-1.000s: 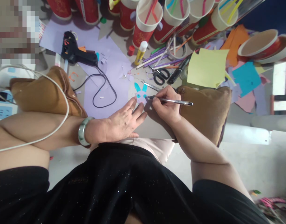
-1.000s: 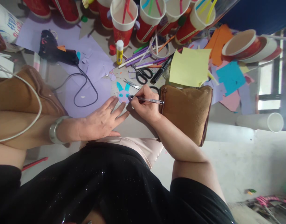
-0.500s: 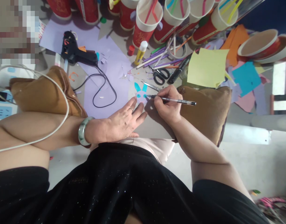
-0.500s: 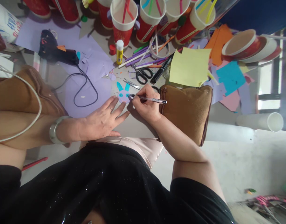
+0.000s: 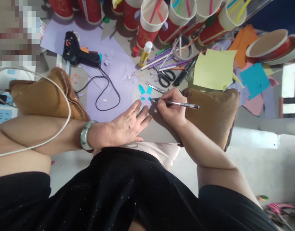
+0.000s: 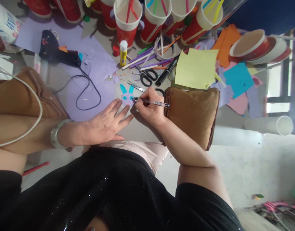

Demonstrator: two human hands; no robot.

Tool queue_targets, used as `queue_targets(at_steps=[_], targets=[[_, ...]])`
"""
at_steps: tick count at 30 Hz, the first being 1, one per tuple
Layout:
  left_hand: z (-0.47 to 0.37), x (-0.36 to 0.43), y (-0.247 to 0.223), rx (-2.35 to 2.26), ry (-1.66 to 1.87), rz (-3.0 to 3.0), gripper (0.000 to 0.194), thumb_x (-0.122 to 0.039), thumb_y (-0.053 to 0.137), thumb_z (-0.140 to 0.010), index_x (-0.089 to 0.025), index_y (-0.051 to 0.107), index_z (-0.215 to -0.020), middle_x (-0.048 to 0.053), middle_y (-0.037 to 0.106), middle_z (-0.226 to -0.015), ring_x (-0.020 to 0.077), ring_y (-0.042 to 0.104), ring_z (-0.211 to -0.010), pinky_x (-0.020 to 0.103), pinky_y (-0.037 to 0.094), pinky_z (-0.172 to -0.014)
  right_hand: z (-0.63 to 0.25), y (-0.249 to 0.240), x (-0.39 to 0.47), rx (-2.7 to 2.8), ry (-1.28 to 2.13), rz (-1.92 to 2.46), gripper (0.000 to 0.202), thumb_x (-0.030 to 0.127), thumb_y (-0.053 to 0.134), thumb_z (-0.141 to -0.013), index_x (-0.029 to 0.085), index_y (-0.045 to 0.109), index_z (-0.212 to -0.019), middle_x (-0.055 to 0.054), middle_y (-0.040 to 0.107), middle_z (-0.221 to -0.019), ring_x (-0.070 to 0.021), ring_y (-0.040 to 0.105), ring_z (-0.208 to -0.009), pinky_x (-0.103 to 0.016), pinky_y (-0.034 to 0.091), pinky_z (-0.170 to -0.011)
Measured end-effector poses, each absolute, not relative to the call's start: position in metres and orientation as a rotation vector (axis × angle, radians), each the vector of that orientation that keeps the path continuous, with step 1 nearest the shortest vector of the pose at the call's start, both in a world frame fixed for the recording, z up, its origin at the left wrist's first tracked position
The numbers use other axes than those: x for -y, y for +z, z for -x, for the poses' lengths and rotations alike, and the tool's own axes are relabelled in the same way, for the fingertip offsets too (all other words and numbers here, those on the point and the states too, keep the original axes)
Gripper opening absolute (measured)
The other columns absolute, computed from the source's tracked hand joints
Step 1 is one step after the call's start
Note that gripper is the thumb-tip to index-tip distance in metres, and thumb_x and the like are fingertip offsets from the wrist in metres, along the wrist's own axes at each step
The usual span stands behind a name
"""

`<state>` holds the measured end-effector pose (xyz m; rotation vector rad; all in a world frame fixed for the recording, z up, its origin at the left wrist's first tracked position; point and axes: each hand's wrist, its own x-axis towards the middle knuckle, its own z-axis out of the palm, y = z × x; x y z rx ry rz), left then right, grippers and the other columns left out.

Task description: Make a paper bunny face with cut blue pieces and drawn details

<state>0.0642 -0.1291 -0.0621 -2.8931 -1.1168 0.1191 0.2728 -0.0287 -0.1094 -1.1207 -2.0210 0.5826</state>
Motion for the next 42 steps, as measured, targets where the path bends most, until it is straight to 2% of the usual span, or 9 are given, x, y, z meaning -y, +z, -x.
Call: queue_targets(at_steps=[5,27,42], targets=[[-0.0648,0.1302,-0.0604,1.150,0.134,2.891,0.087,-0.066,0.062,-0.097,-0.005,0.049,-0.157,0.029,0.052,-0.160,0.0474,0.049,-0.150,0.063,0.029,-0.127,-0.2732,-0.1094,0.0283,2.035,0.597,1.104,0.013,0.018,0.064,-0.078,0.024,0.053,-0.075,0.005,0.056,-0.064,-0.0115,0.051,-0.056,-0.030,0.047,-0.057],[-0.0650,0.1292,-0.0610,1.112,0.129,2.890,0.089,-0.066,0.062,-0.097,-0.002,0.049,-0.157,0.032,0.052,-0.158,0.0481,0.051,-0.148,0.063,0.030,-0.126,-0.2711,-0.1072,0.0297,2.023,0.570,1.118,0.012,0.021,0.062,-0.078,0.025,0.052,-0.074,0.006,0.056,-0.062,-0.0118,0.052,-0.054,-0.031,0.047,-0.056],[-0.0654,0.1293,-0.0608,1.147,0.133,2.901,0.088,-0.066,0.064,-0.096,-0.004,0.049,-0.157,0.031,0.051,-0.160,0.0474,0.049,-0.149,0.063,0.030,-0.127,-0.2696,-0.1058,0.0302,2.024,0.573,1.149,0.012,0.021,0.061,-0.078,0.026,0.050,-0.075,0.006,0.056,-0.062,-0.0120,0.052,-0.055,-0.031,0.046,-0.057]])
